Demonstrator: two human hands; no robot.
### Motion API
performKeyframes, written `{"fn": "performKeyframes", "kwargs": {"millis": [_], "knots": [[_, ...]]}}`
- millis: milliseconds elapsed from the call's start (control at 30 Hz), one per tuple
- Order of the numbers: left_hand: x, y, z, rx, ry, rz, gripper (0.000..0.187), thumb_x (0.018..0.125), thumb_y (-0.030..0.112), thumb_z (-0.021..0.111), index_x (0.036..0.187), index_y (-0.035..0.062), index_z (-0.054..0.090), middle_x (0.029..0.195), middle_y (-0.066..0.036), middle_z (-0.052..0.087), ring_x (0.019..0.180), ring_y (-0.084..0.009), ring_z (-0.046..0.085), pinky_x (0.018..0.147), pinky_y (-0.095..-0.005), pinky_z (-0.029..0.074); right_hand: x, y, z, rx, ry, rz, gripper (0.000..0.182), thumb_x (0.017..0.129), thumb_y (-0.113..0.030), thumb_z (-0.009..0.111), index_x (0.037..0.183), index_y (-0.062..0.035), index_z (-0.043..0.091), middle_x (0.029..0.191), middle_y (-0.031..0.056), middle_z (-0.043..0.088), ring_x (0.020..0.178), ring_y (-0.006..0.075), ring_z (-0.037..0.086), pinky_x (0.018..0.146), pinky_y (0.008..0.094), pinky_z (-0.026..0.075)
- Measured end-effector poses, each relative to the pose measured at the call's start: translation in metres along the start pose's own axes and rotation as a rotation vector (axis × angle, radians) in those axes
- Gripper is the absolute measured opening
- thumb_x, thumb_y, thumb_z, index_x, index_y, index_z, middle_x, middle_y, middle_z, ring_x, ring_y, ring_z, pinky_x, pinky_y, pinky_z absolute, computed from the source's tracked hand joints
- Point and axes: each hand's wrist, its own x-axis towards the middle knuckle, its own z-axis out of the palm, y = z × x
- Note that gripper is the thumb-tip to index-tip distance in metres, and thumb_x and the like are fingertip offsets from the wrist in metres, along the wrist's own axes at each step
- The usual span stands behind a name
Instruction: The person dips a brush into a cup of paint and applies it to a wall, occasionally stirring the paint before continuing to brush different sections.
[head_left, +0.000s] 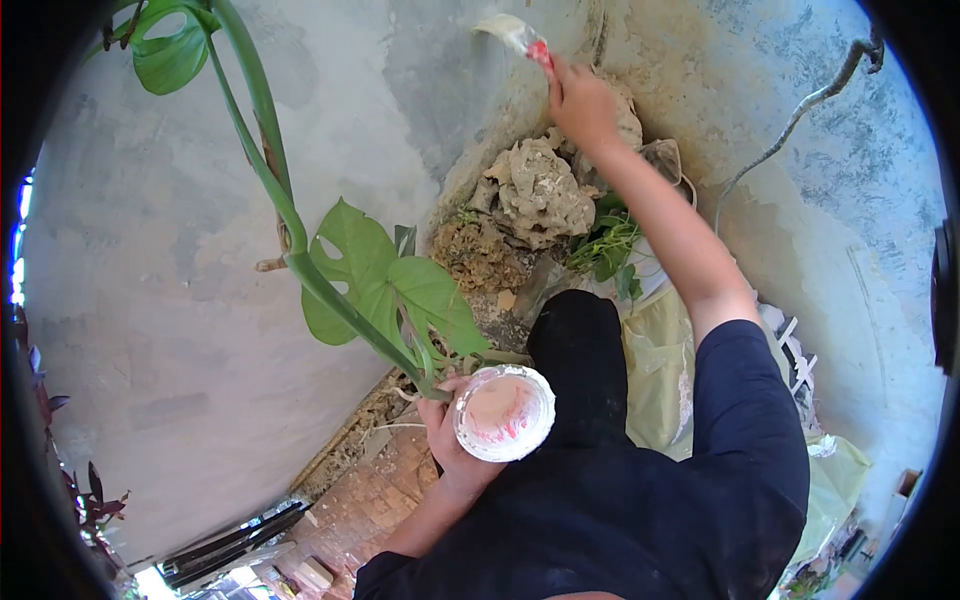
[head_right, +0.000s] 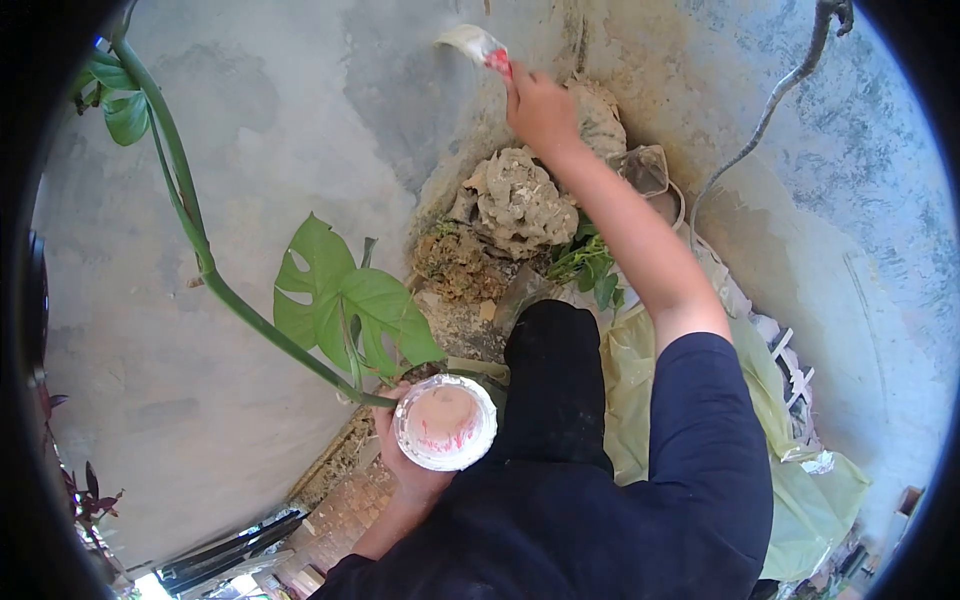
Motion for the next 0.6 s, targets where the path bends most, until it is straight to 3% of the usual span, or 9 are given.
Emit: {"fn": "performKeyframes", "kwargs": {"millis": [133,233,300,467,600], "knots": [[0.000,0.011,0.005,0.027,-0.007,0.020,0.075,0.062,0.011,0.095,0.126,-0.0025,0.058,0.129,-0.012,0.049,0.122,-0.0282,0.054,0.106,-0.0389,0.044,-0.075,0.030,0.063,-0.114,-0.429,0.027,0.026,0.096,-0.018,0.055,0.117,-0.0057,0.064,0.089,0.0181,0.069,0.078,0.0372,0.071,0.069,0.0486,0.058],[-0.002,0.006,0.008,-0.009,-0.006,-0.001,0.076,0.061,0.010,0.095,0.126,-0.0023,0.057,0.128,-0.011,0.049,0.120,-0.0266,0.056,0.105,-0.0370,0.044,-0.094,0.035,0.073,-0.213,-0.669,0.052,0.022,0.091,-0.014,0.057,0.106,-0.0021,0.069,0.091,0.0200,0.071,0.080,0.0365,0.072,0.072,0.0479,0.059],[-0.004,0.009,0.010,-0.055,0.054,-0.043,0.066,0.060,0.014,0.094,0.118,-0.0010,0.065,0.123,-0.015,0.055,0.111,-0.0330,0.055,0.097,-0.0413,0.044,-0.090,0.037,0.071,-0.222,-0.773,0.078,0.021,0.090,-0.013,0.057,0.099,-0.0011,0.071,0.091,0.0207,0.072,0.081,0.0366,0.073,0.074,0.0476,0.059],[0.003,0.015,0.008,-0.054,0.081,-0.029,0.060,0.060,0.017,0.093,0.112,0.0004,0.067,0.117,-0.016,0.059,0.105,-0.0356,0.055,0.093,-0.0438,0.044,0.001,0.013,0.022,-0.185,-0.544,0.024,0.020,0.089,-0.016,0.058,0.093,-0.0046,0.073,0.086,0.0195,0.073,0.080,0.0373,0.073,0.073,0.0480,0.058],[0.005,0.013,0.007,0.004,0.060,0.015,0.060,0.060,0.017,0.093,0.111,0.0007,0.067,0.116,-0.016,0.059,0.105,-0.0351,0.055,0.092,-0.0434,0.045,0.067,-0.015,-0.049,-0.150,-0.203,-0.059,0.026,0.100,-0.024,0.053,0.101,-0.0064,0.071,0.079,0.0169,0.070,0.069,0.0369,0.070,0.063,0.0473,0.057]]}}
